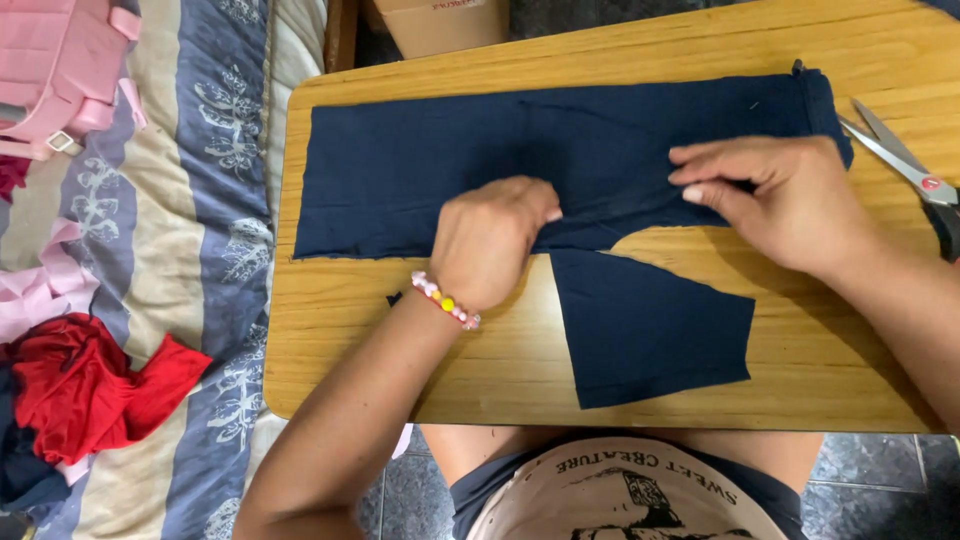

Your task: Cutting fabric components from a larger piece of cloth using scissors and folding them.

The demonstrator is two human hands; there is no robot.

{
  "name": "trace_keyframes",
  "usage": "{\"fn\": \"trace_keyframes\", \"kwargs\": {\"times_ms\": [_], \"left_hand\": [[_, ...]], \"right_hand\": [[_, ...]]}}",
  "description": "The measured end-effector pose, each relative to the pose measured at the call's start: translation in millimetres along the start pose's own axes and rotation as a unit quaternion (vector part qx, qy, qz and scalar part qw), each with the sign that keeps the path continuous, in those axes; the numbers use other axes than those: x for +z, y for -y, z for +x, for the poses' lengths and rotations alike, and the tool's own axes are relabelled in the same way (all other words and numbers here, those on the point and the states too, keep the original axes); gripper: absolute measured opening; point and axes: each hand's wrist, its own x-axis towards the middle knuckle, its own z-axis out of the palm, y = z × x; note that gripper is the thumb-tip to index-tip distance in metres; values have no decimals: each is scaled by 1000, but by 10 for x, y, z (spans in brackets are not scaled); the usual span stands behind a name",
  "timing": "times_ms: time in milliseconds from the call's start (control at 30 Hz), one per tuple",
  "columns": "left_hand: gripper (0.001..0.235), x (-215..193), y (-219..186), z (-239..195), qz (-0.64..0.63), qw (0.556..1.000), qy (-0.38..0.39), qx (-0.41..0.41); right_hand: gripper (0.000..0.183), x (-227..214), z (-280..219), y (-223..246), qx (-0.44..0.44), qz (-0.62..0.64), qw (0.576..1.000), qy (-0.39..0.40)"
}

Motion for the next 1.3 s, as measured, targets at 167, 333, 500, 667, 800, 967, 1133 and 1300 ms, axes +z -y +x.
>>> {"fn": "trace_keyframes", "kwargs": {"times_ms": [167,333,500,667,800,967,1133,1300], "left_hand": [[23,-21,-52,-74,99,993,37,44],[23,-139,-90,309,30,999,11,16],[43,667,75,464,64,993,80,-65],[71,454,27,376,50,979,169,-103],[91,155,-122,495,88,935,269,-215],[120,205,-57,553,177,891,300,-290],[153,93,138,541,144,907,238,-315],[26,7,408,536,99,938,15,-332]], "right_hand": [[36,-40,-124,-110,-15,-104,992,73],[41,-25,107,124,-68,-191,979,2],[20,626,364,-317,-63,-158,985,-31],[49,536,245,-132,-27,-220,970,97],[67,510,190,-187,5,-216,965,147],[81,447,282,-165,95,-255,938,214],[87,126,302,-154,48,-213,972,89],[43,-63,231,-266,82,-290,951,64]]}}
